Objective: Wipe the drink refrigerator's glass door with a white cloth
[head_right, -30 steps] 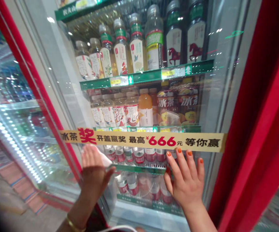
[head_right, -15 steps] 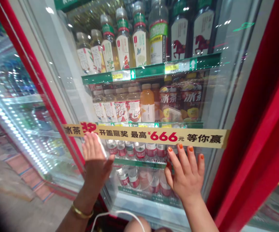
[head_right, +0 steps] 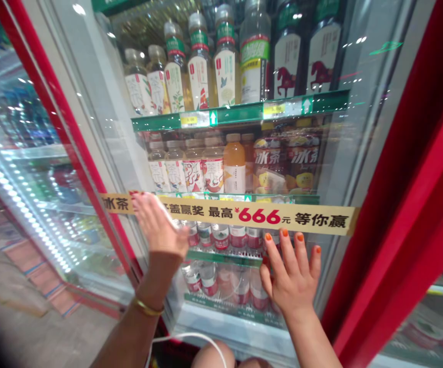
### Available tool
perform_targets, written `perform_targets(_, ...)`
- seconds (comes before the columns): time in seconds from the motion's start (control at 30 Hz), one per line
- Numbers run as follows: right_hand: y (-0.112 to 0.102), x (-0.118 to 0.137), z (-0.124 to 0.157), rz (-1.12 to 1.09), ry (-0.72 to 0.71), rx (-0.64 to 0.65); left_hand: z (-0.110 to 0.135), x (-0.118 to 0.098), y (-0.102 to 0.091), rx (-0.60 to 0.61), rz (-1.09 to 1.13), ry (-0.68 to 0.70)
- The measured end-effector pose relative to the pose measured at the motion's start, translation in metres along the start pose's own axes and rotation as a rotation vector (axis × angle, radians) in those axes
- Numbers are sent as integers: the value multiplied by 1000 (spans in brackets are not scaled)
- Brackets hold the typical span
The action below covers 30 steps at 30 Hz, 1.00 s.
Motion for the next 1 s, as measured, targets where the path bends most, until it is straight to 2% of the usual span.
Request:
perform_targets(0.07, -2, 0, -1, -7, -13, -2, 30, -39, 9, 63, -20, 286)
perform_targets(0.1, -2, -1, -1, -13, -19, -2, 47, -52, 13, 83, -32, 431)
perform_targets(0.13, -3, -1, -1, -20, -26, -4, 62, -56, 14, 94, -43, 550)
perform_targets(0.17, -3, -1, -1, -26, -31, -4, 70, -52, 14, 104, -57, 612)
perform_targets(0.2, -3, -1, -2, -32, -36, -4, 70, -41, 12, 96, -71, 605)
perform_targets(0.23, -3, 0, -2, -37, -41, -3, 60, -24, 9, 81, -80, 529)
perform_targets(0.3, -3, 1, -4, -47, -52, -3, 24, 7, 0, 44, -63, 247)
perform_targets(0.37, -4, 1, -5, -56, -55, -6, -13, 16, -5, 8, -14, 14)
perform_targets(0.4, -4, 1, -6, -59, -52, -7, -24, 8, -5, 0, 6, -6)
perform_targets(0.43, -5, 1, -6, -64, -51, -8, -28, -7, -3, 8, 13, 50)
perform_targets(0.47, -5, 1, -7, -69, -53, -7, -24, -26, -1, 26, 4, 173)
perform_targets(0.53, -6, 0, -7, -82, -64, -4, -2, -61, 6, 93, -51, 505)
perform_targets(0.6, -6, 0, -7, -89, -74, -9, 21, -74, 8, 145, -103, 755)
perform_targets(0.63, -6, 0, -7, -90, -75, -13, 24, -69, 6, 161, -117, 794)
perform_targets(0.67, -6, 0, -7, -91, -74, -17, 19, -60, 3, 160, -119, 771)
perform_targets(0.77, -4, 1, -6, -91, -67, -30, -25, -33, -7, 111, -70, 478)
perform_targets(0.83, -4, 0, -3, -95, -56, -42, -42, -36, -8, 60, -23, 326)
perform_targets(0.87, -4, -1, -2, -96, -51, -50, -40, -46, -6, 47, -10, 326)
perform_targets(0.9, -5, -2, -1, -95, -48, -59, -29, -60, -2, 60, -10, 383)
perform_targets(1.0, -4, -2, -1, -52, -46, -75, 30, -95, 10, 146, -39, 749)
Point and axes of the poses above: each hand's wrist, its own z-axis away from the middle knuckle, its own y-axis out of the palm, x = y × z, the point moved 3 cm from there along -z, towards the middle knuckle, and after that the axes turned 1 degree about y, right-handed, at the moved point
